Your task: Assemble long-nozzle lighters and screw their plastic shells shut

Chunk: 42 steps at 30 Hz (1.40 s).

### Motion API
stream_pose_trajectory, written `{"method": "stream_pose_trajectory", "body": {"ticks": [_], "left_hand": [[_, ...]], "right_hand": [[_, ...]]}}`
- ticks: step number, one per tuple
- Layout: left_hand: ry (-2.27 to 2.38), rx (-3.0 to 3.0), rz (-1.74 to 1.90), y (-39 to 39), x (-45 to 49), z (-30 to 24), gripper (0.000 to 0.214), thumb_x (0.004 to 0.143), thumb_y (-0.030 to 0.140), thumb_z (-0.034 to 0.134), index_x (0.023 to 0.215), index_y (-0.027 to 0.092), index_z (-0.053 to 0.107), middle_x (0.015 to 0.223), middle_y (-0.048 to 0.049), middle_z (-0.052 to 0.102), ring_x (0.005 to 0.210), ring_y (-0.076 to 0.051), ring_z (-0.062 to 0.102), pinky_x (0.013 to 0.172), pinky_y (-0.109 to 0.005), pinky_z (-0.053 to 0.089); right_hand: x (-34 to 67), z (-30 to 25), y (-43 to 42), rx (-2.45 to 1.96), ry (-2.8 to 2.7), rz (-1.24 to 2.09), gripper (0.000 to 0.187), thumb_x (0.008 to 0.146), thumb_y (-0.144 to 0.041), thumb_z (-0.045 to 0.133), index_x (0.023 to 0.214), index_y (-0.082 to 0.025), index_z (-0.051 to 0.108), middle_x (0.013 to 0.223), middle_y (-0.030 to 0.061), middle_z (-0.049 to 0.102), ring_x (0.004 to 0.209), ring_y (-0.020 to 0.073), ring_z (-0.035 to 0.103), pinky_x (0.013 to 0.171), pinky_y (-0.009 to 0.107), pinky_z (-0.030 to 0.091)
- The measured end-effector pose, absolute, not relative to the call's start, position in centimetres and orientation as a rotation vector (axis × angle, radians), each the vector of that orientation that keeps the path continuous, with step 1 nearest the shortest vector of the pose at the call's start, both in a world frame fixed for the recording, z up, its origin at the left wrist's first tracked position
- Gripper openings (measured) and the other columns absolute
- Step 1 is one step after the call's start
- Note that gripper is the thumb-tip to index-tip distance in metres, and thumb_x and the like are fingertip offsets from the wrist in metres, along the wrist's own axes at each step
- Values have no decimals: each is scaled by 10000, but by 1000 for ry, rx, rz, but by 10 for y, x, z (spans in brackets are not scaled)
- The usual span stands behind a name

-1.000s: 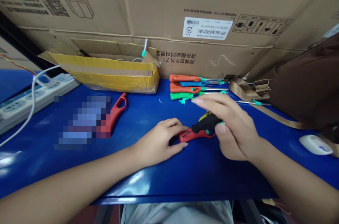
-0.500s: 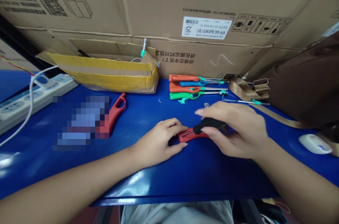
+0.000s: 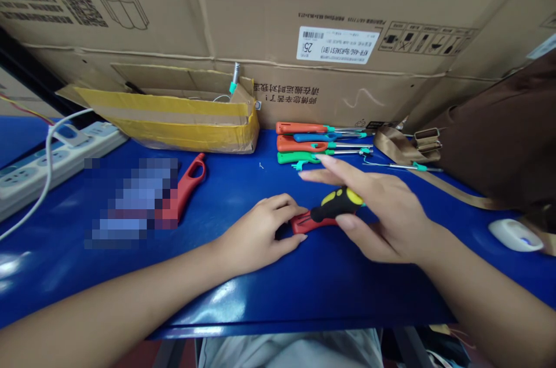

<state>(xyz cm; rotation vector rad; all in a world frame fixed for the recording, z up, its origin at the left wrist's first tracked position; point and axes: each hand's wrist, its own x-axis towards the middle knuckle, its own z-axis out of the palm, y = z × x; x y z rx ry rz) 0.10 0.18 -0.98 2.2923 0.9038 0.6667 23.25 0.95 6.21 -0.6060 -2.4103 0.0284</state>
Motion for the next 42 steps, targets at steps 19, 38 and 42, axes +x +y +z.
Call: {"method": "stream_pose_trajectory", "body": {"ticks": [19,38,42], "left_hand": [[900,2302,692,2,2,-10,289,923,232,689,1205,181,652,1097,-73,661,1015,-214,639,917,-357,534],[912,2308,690,3,2,-10,201,918,232,705,1111,186,675,1068,-61,651,984,-207,637,891,-356,535],[904,2321,685,3,1,-12,193,932,233,684,1121,196,669,1075,-58,658,998,-206,632,897,-357,533]], "right_hand": [[229,59,11,-512,-2257,16,319,938,-355,701,1218,-223,627,825,11,749,736,160,712,649,255,556],[228,54,12,-591,-2321,361,521,1018,-180,447,1531,-215,361,1299,103,676,1148,187,670,894,320,576],[226,59,10,-563,-2324,198,260,972,-287,650,1224,-234,617,919,15,743,768,140,692,679,241,551]]}}
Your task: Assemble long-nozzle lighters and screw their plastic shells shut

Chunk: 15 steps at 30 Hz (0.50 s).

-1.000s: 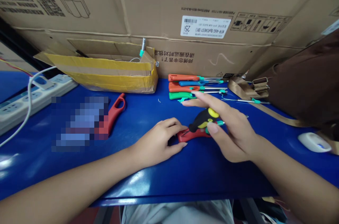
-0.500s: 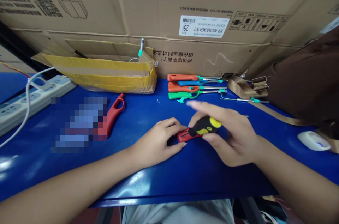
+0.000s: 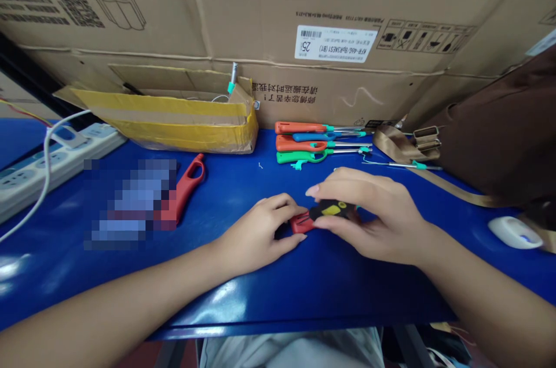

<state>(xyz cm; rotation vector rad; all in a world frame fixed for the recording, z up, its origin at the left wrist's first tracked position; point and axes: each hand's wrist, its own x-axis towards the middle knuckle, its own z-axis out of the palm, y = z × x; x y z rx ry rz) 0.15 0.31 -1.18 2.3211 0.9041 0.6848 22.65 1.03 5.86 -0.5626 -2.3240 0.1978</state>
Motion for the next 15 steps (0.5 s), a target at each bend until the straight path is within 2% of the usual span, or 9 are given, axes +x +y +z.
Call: {"method": "stream_pose_trajectory", "body": {"ticks": [1,3,6,7,8,10,12,14,15], "left_hand": [[903,2320,685,3,1,-12,182,931,232,683,1110,194,671,1079,-60,660,1004,-207,631,898,-356,533],[908,2318,682,3,1,-11,169,926,232,688,1090,193,676,1083,-63,661,1010,-211,632,897,-355,534],[917,2310,678,2,2,-11,178,919,243,701,1089,193,680,1085,-64,658,1005,-212,634,898,-356,535],[919,2306,678,2,2,-11,195,918,245,704,1104,194,678,1090,-64,656,1005,-211,634,901,-357,534],[921,2304,678,2,2,-11,215,917,247,705,1123,194,674,1096,-65,655,1005,-211,634,905,-358,532],[923,2305,677,2,2,-11,232,921,245,699,1146,197,668,1096,-62,655,998,-208,635,906,-359,531],[914,2312,670,3,2,-10,214,929,238,683,1140,202,670,1082,-58,659,996,-208,635,901,-356,531],[902,2316,676,3,2,-10,191,932,235,673,1120,202,673,1062,-56,662,996,-209,635,893,-354,533],[900,2316,680,3,2,-10,184,932,234,673,1113,201,674,1060,-58,662,999,-212,635,891,-354,534]], "right_hand": [[227,59,10,-578,-2330,141,256,967,-344,663,1197,-238,628,882,9,742,743,143,693,664,243,547],[227,59,10,-617,-2356,114,329,1002,-398,598,1294,-246,591,953,30,761,830,167,727,715,264,567],[229,58,9,-638,-2371,328,524,1061,-286,418,1572,-248,311,1352,106,669,1182,211,676,877,332,585],[230,58,9,-632,-2369,405,570,1056,-251,400,1604,-247,241,1416,114,627,1225,210,655,901,341,583],[230,58,8,-619,-2364,448,582,1049,-231,409,1605,-245,238,1416,111,628,1203,200,667,901,333,584],[229,59,8,-581,-2349,410,500,1026,-227,495,1518,-242,403,1253,72,722,1023,163,730,852,283,583],[228,60,7,-575,-2331,247,348,987,-297,622,1327,-243,577,1000,13,781,825,142,744,772,247,574],[228,60,7,-623,-2314,83,332,947,-404,687,1236,-254,625,866,-19,783,713,144,733,714,250,565],[228,60,7,-647,-2317,45,372,952,-436,671,1271,-256,610,884,-12,791,722,156,740,715,262,569]]}}
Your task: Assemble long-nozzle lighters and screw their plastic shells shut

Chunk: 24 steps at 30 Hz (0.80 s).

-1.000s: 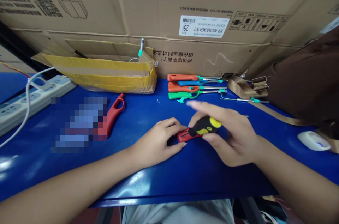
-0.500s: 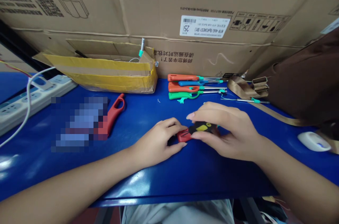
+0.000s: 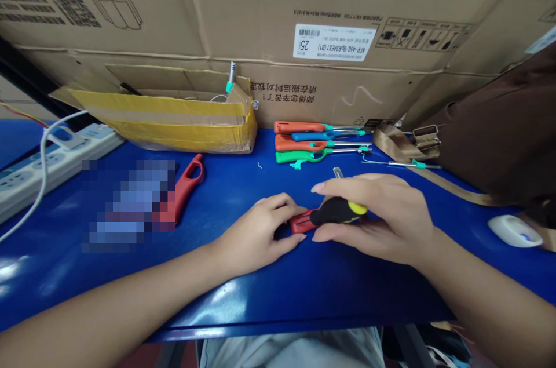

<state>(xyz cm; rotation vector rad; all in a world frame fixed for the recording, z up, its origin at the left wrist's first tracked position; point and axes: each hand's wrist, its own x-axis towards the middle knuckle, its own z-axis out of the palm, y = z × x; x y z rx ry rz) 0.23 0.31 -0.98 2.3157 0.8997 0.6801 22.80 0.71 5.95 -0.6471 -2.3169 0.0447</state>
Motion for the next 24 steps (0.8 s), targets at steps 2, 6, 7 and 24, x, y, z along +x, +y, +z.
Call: {"method": "stream_pose_trajectory", "body": {"ticks": [2,6,7,24], "left_hand": [[900,2316,682,3,2,-9,173,927,232,681,1096,196,675,1067,-63,660,1008,-216,635,890,-354,534],[912,2311,665,3,2,-9,158,920,229,699,1071,191,677,1078,-67,659,1008,-218,634,900,-365,532],[914,2308,660,3,2,-8,155,920,227,698,1069,188,678,1082,-68,658,1007,-218,635,906,-369,531],[905,2332,671,3,1,-13,180,949,258,655,1117,193,667,1107,-73,656,1037,-232,633,908,-380,527]], "right_hand": [[229,58,8,-655,-2337,77,454,1008,-395,564,1429,-238,499,1087,45,791,882,191,762,785,297,585],[228,52,9,-625,-2337,242,518,1000,-248,487,1506,-204,386,1129,73,774,987,202,752,830,307,593],[227,51,9,-641,-2309,205,467,988,-256,531,1446,-222,451,1048,48,787,890,190,762,788,289,593],[217,54,2,-566,-2150,450,356,936,-197,678,1279,-251,599,1038,35,761,918,181,739,821,298,609]]}}
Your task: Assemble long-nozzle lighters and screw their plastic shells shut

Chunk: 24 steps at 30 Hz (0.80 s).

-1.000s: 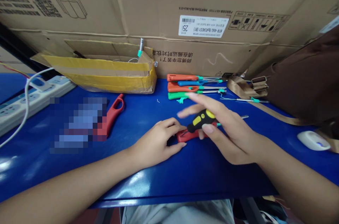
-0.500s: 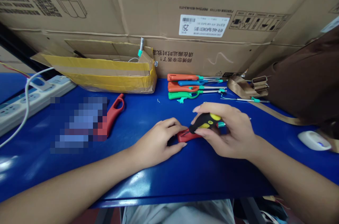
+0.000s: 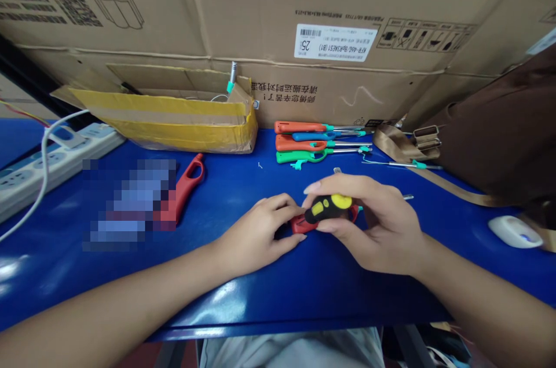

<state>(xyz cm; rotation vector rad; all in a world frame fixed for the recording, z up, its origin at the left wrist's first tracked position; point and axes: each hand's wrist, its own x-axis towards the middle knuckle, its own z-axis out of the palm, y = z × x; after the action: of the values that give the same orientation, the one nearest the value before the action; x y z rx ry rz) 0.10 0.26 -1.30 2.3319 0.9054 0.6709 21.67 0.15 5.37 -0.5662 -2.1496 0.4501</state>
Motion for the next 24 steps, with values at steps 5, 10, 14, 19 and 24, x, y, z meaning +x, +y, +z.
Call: {"method": "stream_pose_trajectory", "body": {"ticks": [5,10,14,19,24], "left_hand": [[878,2344,680,3,2,-13,219,939,214,642,1157,205,657,1088,-65,661,1014,-226,639,891,-374,527],[914,2325,671,3,2,-11,147,933,233,679,1075,196,677,1102,-69,658,1040,-227,632,915,-371,526],[915,2314,663,2,1,-13,170,938,254,682,1096,192,673,1140,-80,655,1076,-240,625,937,-385,520],[884,2337,675,3,1,-15,195,961,243,644,1151,205,659,1095,-61,660,1016,-223,637,899,-377,520],[896,2318,677,3,2,-12,204,935,260,697,1131,212,672,1100,-54,657,1031,-223,635,914,-367,523]], "right_hand": [[215,54,0,-596,-2199,192,252,912,-311,740,1133,-237,645,802,-14,677,650,127,634,597,245,528],[225,50,6,-525,-2281,299,534,1030,-289,491,1542,-227,353,1405,121,613,1279,245,604,921,362,573],[226,49,7,-557,-2303,460,634,1014,-213,508,1594,-238,253,1305,94,682,1136,216,686,924,361,574],[220,50,4,-521,-2291,289,248,950,-259,691,1183,-241,610,878,-5,731,752,137,686,660,253,518],[223,46,7,-484,-2310,158,357,1020,-477,534,1238,-195,563,945,54,729,853,183,693,690,293,534]]}}
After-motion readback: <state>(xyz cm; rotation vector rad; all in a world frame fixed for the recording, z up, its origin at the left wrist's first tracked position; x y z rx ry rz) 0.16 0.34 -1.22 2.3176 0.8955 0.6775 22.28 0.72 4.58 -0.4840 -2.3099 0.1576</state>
